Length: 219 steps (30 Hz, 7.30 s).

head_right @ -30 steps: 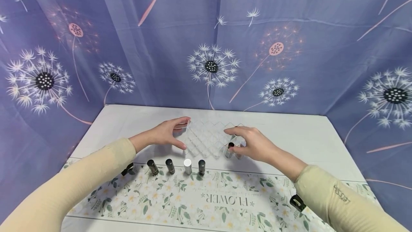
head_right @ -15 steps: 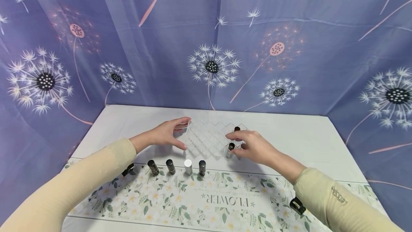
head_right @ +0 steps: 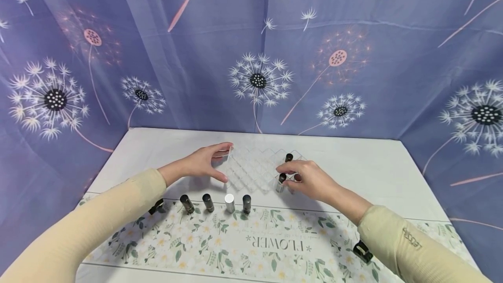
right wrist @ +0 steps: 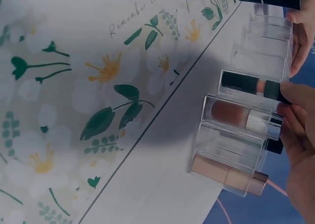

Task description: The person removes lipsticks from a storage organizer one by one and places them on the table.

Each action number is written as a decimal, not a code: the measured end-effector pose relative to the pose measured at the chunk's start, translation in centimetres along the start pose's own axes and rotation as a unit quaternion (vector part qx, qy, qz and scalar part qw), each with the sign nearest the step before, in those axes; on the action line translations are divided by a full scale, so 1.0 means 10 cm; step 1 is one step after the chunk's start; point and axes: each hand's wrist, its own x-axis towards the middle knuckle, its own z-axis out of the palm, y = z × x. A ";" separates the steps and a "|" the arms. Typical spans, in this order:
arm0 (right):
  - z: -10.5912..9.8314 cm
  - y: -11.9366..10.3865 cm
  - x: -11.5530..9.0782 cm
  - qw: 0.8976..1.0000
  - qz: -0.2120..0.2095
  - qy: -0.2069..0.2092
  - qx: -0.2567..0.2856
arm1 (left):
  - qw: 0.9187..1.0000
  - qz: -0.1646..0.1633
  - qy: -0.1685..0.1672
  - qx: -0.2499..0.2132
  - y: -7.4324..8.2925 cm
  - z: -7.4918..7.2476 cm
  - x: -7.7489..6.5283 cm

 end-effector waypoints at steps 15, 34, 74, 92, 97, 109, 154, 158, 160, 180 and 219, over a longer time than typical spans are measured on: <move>0.01 -0.03 0.01 1.000 -0.026 0.010 -0.008 | 1.000 -0.001 0.000 0.007 -0.01 -0.01 0.01; -0.12 -0.10 0.04 0.999 -0.039 0.028 -0.018 | 1.000 -0.008 -0.006 0.025 0.04 -0.04 0.01; -0.50 -0.60 0.02 0.994 -0.086 0.061 0.002 | 1.000 -0.008 -0.011 0.014 0.04 -0.04 0.00; -0.03 -0.59 -0.07 0.997 -0.070 0.038 0.025 | 1.000 -0.005 -0.012 0.016 0.02 -0.04 0.00; 0.10 -0.55 -0.08 0.997 -0.065 0.020 0.044 | 1.000 -0.005 -0.012 0.019 0.01 -0.04 0.01; 0.31 -0.51 -0.09 0.998 -0.057 0.009 0.037 | 1.000 -0.007 -0.010 0.022 0.03 -0.04 0.02; 0.08 -0.51 -0.13 0.999 -0.045 0.010 0.000 | 1.000 -0.002 -0.009 0.003 -0.01 -0.03 0.03; -0.02 -0.49 -0.11 0.999 -0.037 0.017 -0.015 | 1.000 -0.001 -0.010 -0.001 0.00 -0.03 0.02; -0.07 -0.47 -0.10 0.999 -0.032 0.020 -0.018 | 1.000 -0.001 -0.008 -0.001 0.00 -0.03 0.02; -0.38 -0.28 0.08 0.999 0.009 0.042 0.015 | 1.000 -0.005 -0.005 -0.008 0.00 -0.01 0.01; -0.36 0.20 0.16 0.995 0.096 0.027 0.022 | 0.999 -0.003 0.008 -0.049 -0.05 0.02 -0.01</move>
